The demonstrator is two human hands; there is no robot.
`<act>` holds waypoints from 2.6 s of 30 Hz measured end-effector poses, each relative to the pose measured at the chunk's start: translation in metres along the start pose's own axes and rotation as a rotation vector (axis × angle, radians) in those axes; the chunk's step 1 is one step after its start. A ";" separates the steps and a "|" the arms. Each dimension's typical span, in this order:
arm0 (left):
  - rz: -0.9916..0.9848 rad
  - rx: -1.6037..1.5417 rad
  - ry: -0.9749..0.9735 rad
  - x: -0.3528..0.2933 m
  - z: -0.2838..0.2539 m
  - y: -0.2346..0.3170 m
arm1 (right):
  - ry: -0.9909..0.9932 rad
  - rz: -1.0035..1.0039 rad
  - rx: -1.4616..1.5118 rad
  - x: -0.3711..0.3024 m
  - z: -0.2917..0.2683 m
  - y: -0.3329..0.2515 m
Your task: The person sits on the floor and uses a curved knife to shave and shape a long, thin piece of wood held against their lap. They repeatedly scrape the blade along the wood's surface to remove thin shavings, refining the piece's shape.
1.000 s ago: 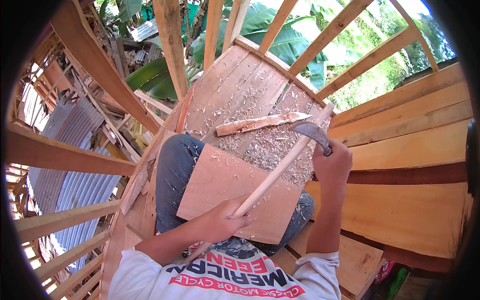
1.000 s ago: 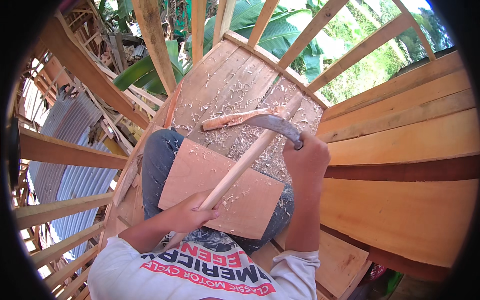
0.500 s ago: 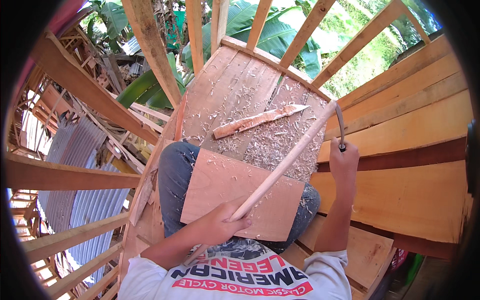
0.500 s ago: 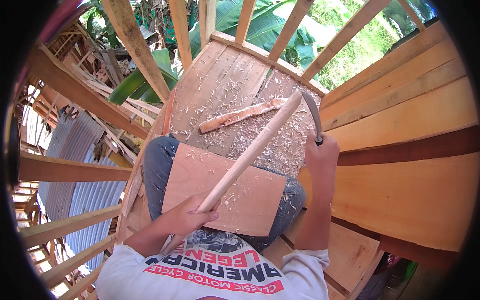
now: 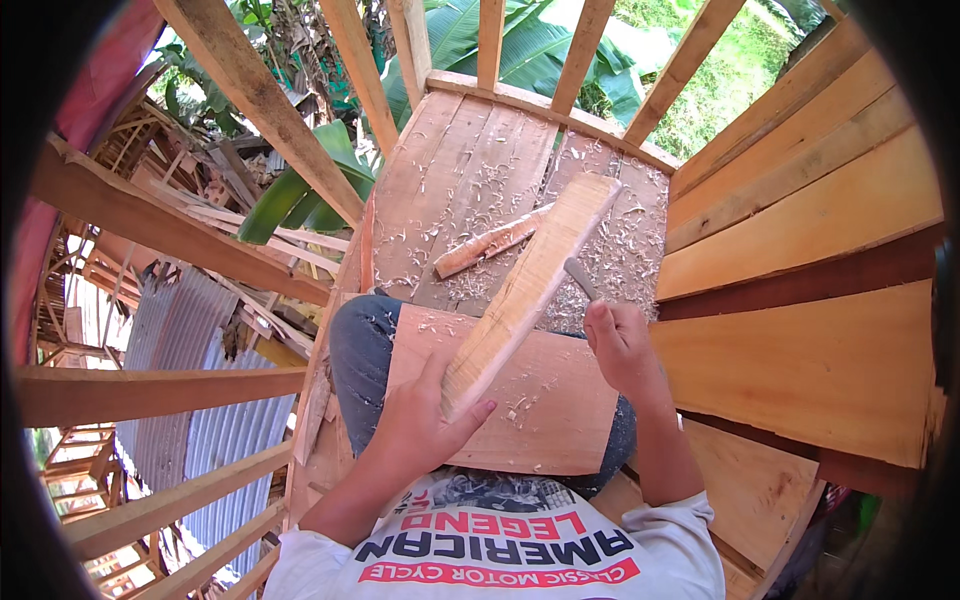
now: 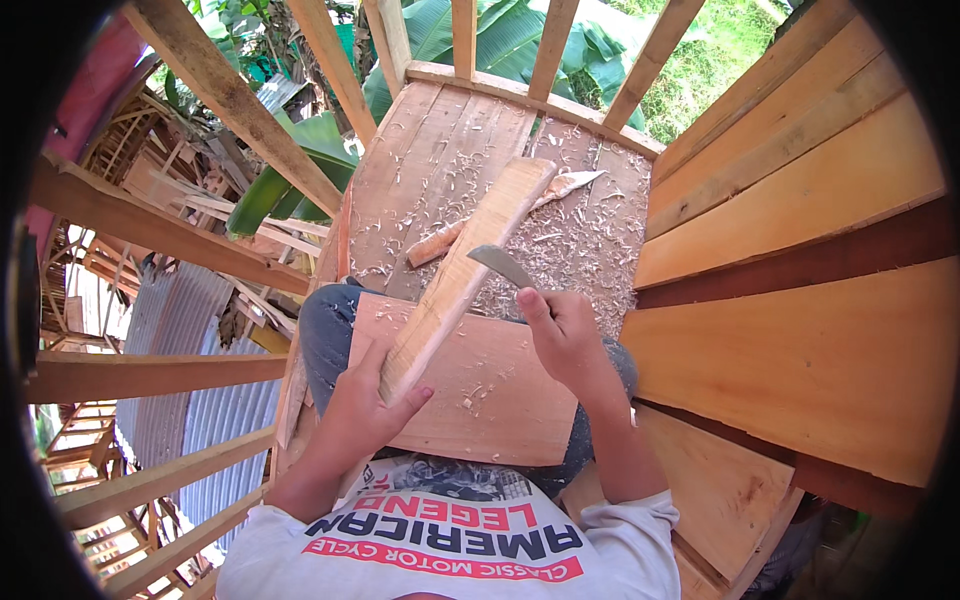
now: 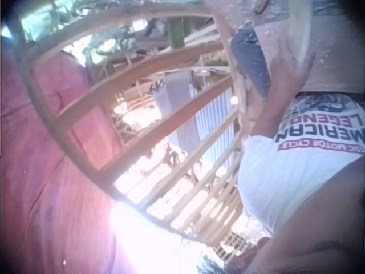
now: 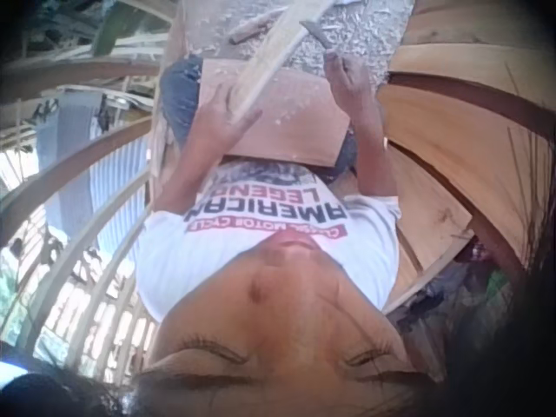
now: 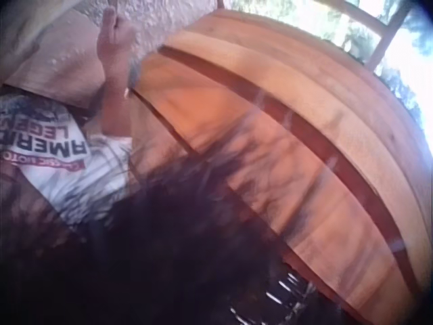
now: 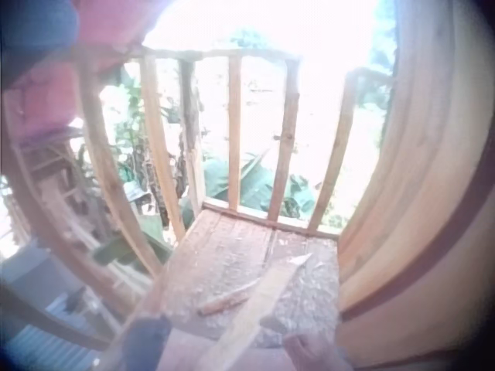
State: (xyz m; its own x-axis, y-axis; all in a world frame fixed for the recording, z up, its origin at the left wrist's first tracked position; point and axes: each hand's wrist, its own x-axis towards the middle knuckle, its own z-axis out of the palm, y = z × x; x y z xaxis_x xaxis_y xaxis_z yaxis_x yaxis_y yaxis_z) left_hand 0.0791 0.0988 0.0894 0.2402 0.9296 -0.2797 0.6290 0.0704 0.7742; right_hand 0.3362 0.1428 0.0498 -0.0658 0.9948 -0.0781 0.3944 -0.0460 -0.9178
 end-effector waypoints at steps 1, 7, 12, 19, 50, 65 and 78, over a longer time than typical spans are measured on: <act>-0.006 -0.007 0.007 0.000 -0.001 0.000 | 0.008 -0.010 -0.040 -0.001 0.006 0.000; -0.030 0.082 0.051 -0.008 -0.003 -0.006 | 0.347 -0.158 -0.684 0.025 -0.005 -0.004; -0.013 0.260 0.045 -0.016 -0.006 -0.015 | 0.406 0.000 -0.622 0.060 -0.034 0.004; -0.056 0.245 0.142 0.000 -0.016 -0.020 | 0.076 -0.258 -0.630 0.033 0.032 -0.008; 0.079 0.277 -0.128 -0.023 -0.009 -0.034 | 0.451 0.223 -0.747 0.090 -0.049 0.030; -0.110 0.214 0.053 -0.004 -0.013 -0.020 | 0.209 -0.125 -0.759 0.022 0.021 -0.004; -0.114 0.213 0.053 -0.015 -0.009 -0.023 | 0.323 -0.040 -0.852 0.049 0.002 0.014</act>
State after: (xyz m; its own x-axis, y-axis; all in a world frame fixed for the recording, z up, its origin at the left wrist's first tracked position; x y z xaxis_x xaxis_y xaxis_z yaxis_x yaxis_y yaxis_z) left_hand 0.0542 0.0862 0.0816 0.1234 0.9380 -0.3240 0.7927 0.1032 0.6008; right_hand 0.3366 0.1913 0.0328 0.1153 0.9773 0.1778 0.9493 -0.0557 -0.3093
